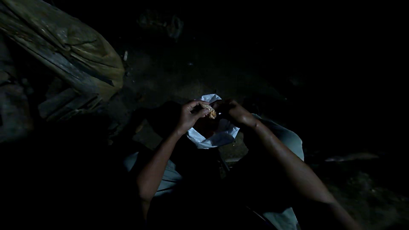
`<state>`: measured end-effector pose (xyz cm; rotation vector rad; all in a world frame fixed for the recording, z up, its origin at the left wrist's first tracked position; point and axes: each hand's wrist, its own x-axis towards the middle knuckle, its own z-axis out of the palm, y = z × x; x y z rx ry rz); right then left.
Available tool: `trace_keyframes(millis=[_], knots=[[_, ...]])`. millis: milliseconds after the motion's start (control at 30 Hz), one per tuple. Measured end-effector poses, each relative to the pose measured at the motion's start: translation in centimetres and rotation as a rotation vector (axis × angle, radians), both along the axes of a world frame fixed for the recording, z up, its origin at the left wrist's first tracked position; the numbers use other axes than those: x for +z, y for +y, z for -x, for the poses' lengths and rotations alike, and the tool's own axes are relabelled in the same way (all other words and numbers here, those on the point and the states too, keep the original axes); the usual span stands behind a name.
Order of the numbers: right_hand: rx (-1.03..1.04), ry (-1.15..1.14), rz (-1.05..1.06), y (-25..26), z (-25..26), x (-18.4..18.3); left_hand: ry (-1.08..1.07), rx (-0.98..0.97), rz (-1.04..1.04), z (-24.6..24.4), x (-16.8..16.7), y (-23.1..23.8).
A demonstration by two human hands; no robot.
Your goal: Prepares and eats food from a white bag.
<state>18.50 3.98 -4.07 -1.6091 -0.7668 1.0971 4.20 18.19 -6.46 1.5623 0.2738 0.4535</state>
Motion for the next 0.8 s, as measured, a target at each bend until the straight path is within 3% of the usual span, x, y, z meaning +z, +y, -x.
trace_keyframes(millis=[200,533,667,800], knots=[[0.041,-0.069,0.042,-0.4,-0.6,1.1,0.098,-0.052,0.236,0.1,0.6,0.5],[0.037,-0.05,0.089,-0.2,1.1,1.4,0.13,0.063,0.123,0.3,0.5,-0.4],[0.012,0.009,0.009,0.3,0.8,0.4,0.124,0.074,0.174,-0.2,0.4,-0.4],[-0.012,-0.026,-0.006,0.4,0.9,-0.1,0.055,0.06,0.088,-0.2,-0.2,-0.8]])
